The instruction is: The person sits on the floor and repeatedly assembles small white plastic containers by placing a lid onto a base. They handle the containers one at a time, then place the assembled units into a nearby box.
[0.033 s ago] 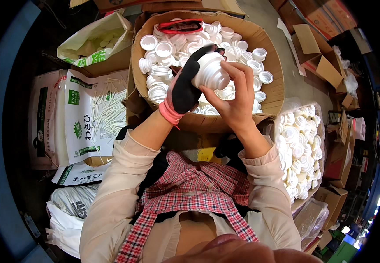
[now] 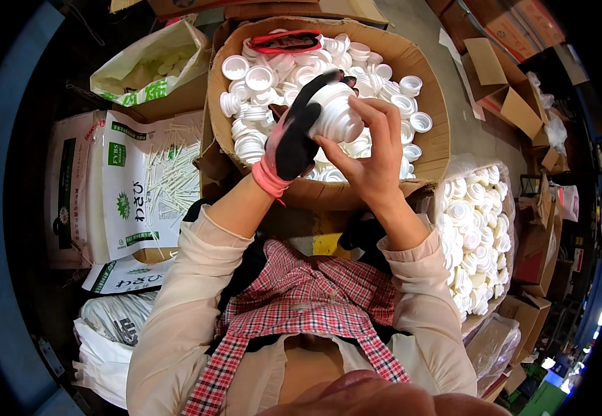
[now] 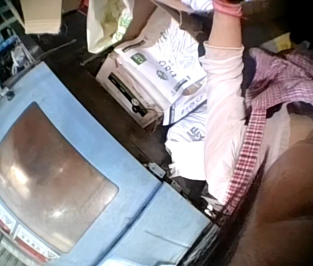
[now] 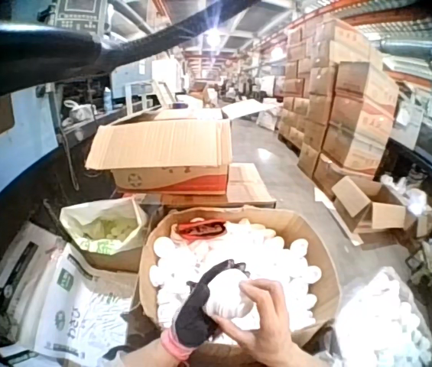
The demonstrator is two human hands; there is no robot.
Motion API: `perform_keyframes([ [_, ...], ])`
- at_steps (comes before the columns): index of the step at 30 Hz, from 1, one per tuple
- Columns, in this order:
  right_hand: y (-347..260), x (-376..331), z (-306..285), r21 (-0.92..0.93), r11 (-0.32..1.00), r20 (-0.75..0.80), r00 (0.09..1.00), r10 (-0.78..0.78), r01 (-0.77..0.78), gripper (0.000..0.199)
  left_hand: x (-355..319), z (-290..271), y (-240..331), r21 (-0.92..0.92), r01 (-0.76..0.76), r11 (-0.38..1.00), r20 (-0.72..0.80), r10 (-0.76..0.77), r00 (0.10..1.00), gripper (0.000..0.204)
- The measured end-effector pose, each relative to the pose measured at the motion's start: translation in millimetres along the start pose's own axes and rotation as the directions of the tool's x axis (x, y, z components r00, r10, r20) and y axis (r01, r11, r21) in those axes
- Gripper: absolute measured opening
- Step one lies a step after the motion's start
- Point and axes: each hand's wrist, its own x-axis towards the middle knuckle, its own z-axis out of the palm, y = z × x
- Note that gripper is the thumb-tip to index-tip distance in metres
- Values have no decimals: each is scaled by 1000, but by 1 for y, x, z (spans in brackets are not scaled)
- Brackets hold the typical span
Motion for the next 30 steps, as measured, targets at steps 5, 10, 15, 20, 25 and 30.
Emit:
perform_keyframes([
  [5, -1, 10, -7, -4, 999, 102, 994, 33, -33, 75, 0, 0, 8, 41, 92, 995, -87, -88, 992, 63],
  [10, 11, 6, -5, 581, 603, 365, 838, 407, -546, 71, 3, -2, -3, -370, 98, 924, -82, -138, 987, 65],
  [15, 18, -1, -12, 585, 600, 357, 838, 414, -546, 63, -1, -6, -14, 338, 27, 941, -26, -19, 999, 57],
  [20, 18, -5, -36, 609, 555, 380, 823, 423, -567, 58, 4, -2, -24, 412, 35, 910, -88, 2, 996, 32],
  [25, 74, -61, -110, 421, 661, 51, 743, 667, -622, 56, 12, 26, -41, 254, 74, 964, 108, -104, 989, 48],
  [30, 173, -161, -269, 302, 596, -411, 463, 785, -744, 47, 19, -6, -44, 602, 131, 788, 68, -215, 974, 41],
])
